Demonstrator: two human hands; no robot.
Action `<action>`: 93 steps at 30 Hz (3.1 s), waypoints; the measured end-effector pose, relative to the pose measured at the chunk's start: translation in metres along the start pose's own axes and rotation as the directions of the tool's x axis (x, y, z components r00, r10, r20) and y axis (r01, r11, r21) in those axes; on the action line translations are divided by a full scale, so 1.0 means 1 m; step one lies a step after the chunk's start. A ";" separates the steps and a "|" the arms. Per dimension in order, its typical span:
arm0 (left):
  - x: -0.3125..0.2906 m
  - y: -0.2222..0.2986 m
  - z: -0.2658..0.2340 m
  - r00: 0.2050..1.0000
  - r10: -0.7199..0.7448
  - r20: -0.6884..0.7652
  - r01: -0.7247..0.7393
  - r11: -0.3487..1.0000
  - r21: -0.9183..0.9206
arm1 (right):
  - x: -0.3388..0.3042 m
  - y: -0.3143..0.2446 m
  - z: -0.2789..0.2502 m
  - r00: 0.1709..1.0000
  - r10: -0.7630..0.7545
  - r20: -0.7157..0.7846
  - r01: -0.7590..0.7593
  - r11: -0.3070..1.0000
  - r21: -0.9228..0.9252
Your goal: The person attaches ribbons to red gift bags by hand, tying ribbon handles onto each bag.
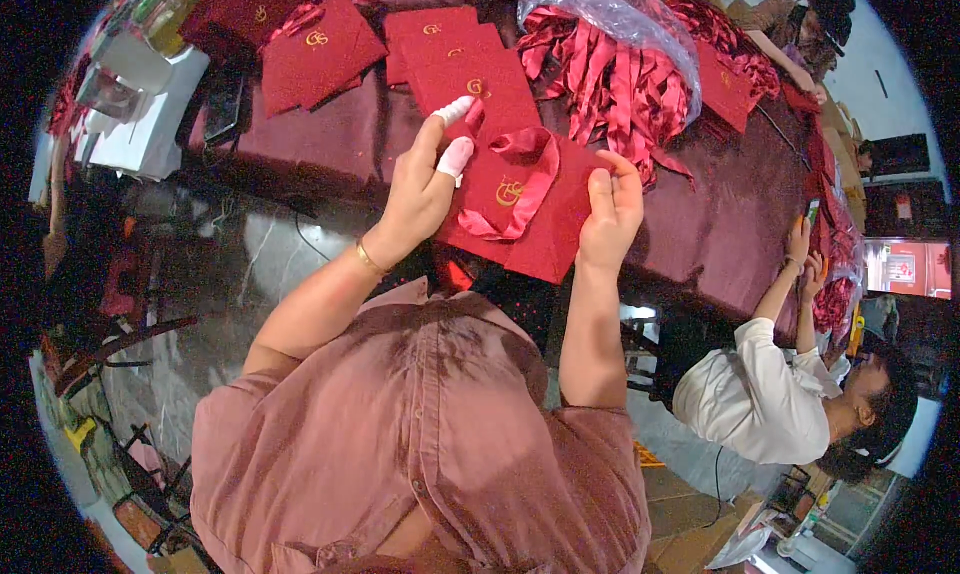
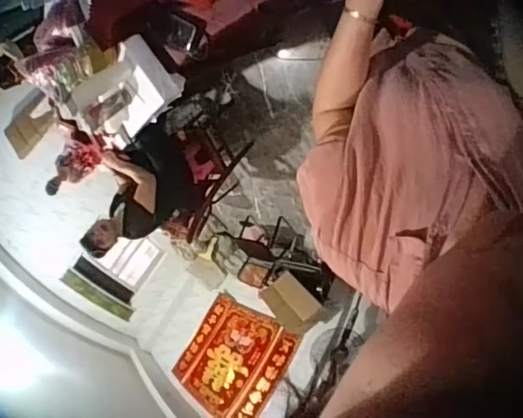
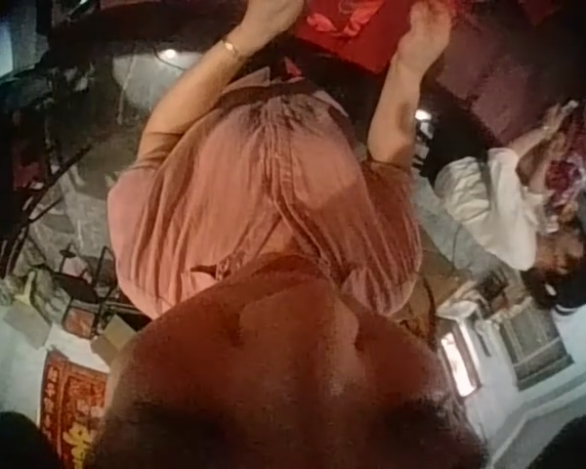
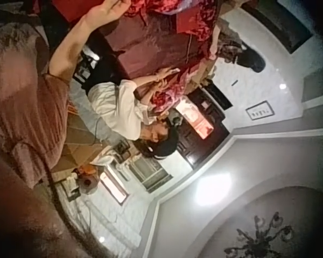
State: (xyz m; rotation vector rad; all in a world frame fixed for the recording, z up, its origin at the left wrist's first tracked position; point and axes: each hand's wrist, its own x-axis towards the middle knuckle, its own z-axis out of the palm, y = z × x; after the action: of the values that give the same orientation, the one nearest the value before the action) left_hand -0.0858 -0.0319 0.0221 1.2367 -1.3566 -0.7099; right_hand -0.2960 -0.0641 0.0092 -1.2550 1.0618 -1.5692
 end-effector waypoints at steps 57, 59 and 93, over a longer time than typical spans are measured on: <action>0.075 -0.085 -0.089 0.901 0.430 0.057 -0.319 0.567 0.759 | 0.063 0.047 -0.023 0.787 -0.301 0.539 0.612 0.271 -0.743; 0.077 -0.077 -0.064 0.913 0.393 0.109 -0.351 0.622 0.700 | 0.070 0.045 -0.036 0.731 -0.214 0.648 0.682 0.193 -0.705; 0.048 -0.060 -0.024 0.890 -0.222 0.397 0.297 0.945 -0.138 | 0.018 0.029 0.066 0.827 -0.182 0.532 0.474 0.735 -0.485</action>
State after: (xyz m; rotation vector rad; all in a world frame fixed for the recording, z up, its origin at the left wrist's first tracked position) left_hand -0.0391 -0.0872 -0.0126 1.1724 -1.3973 -1.2973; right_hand -0.2304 -0.0972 -0.0047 -2.2469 1.0905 -1.0932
